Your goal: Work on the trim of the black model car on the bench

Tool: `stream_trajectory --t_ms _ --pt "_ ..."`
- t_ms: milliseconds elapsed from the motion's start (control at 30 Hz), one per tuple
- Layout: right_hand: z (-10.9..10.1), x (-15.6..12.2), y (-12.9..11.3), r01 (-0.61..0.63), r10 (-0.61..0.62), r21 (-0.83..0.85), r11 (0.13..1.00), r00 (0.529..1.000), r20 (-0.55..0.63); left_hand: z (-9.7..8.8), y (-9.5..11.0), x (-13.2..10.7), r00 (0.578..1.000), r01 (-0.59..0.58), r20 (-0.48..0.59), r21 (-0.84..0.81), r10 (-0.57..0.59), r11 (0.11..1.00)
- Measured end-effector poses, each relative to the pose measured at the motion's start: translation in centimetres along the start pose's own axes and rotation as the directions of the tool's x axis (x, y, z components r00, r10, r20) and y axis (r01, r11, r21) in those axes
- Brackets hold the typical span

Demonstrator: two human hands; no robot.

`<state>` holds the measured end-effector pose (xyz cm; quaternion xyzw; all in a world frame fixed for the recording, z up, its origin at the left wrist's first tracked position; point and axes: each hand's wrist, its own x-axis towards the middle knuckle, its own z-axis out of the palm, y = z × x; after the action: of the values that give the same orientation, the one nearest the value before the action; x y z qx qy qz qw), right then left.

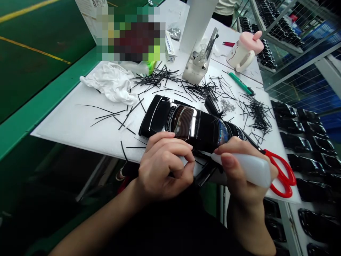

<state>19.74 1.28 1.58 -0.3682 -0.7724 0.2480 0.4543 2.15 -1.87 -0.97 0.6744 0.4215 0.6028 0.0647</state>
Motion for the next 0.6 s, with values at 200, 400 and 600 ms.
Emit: stream_trajectory --t_ms 200,400,600 --pt "0.09 0.05 -0.01 0.017 -0.017 -0.004 1.0 1.0 -0.009 0.15 0.04 -0.11 1.0 0.001 -0.001 0.001 -0.001 1.0" --pt "-0.01 -0.19 -0.08 0.015 -0.015 -0.012 1.0 1.0 0.001 0.03 0.04 -0.11 1.0 0.002 0.015 0.024 -0.002 1.0" --pt "0.34 0.07 -0.02 0.027 -0.028 -0.032 0.999 0.999 -0.039 0.09 0.06 -0.01 1.0 -0.006 0.011 0.024 0.006 1.0"
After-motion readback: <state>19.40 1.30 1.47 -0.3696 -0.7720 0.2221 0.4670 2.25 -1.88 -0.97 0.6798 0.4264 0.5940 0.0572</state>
